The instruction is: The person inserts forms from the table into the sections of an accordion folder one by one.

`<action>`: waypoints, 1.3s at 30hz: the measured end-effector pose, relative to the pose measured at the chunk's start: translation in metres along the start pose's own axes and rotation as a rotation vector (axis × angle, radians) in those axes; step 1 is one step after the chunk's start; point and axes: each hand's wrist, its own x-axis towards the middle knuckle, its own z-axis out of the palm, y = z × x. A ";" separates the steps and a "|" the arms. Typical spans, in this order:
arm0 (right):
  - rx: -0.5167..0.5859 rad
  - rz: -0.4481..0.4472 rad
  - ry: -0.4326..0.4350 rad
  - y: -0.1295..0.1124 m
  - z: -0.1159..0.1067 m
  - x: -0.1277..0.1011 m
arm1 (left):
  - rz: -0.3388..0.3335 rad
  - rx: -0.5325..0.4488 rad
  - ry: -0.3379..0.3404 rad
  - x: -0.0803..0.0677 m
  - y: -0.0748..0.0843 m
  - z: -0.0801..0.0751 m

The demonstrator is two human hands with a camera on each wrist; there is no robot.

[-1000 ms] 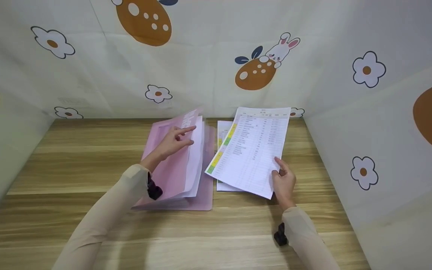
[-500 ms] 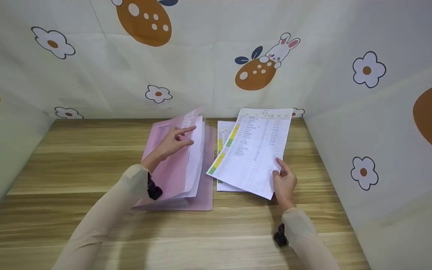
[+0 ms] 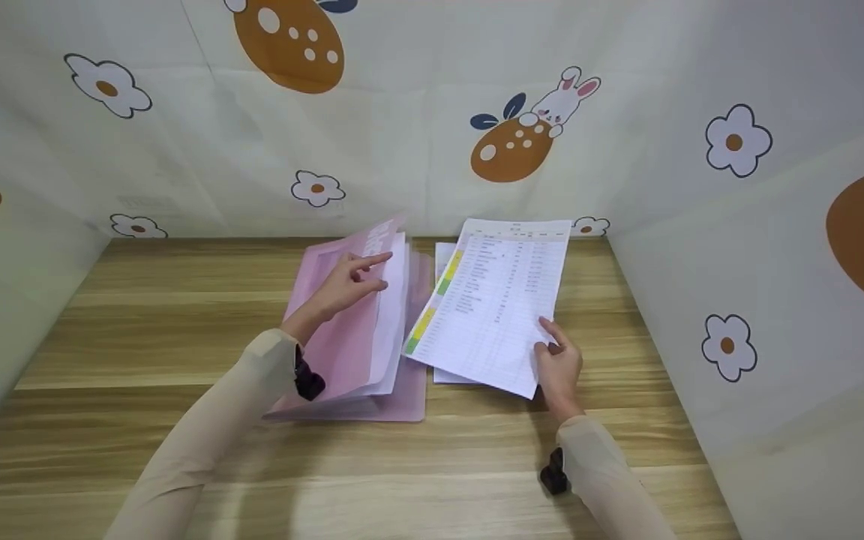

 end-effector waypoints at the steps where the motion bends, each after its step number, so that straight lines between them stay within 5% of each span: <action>1: -0.001 0.006 -0.005 -0.001 0.001 -0.001 | 0.001 -0.003 0.000 0.000 0.000 0.000; 10: 0.048 0.062 -0.060 0.004 0.010 -0.004 | 0.015 -0.017 0.002 -0.001 -0.001 -0.001; 21: 0.025 -0.022 -0.078 -0.001 0.025 -0.011 | -0.008 -0.005 0.001 0.000 0.001 0.000; 39: 0.058 0.006 -0.259 -0.004 0.037 -0.013 | -0.005 -0.014 -0.011 0.000 0.000 0.000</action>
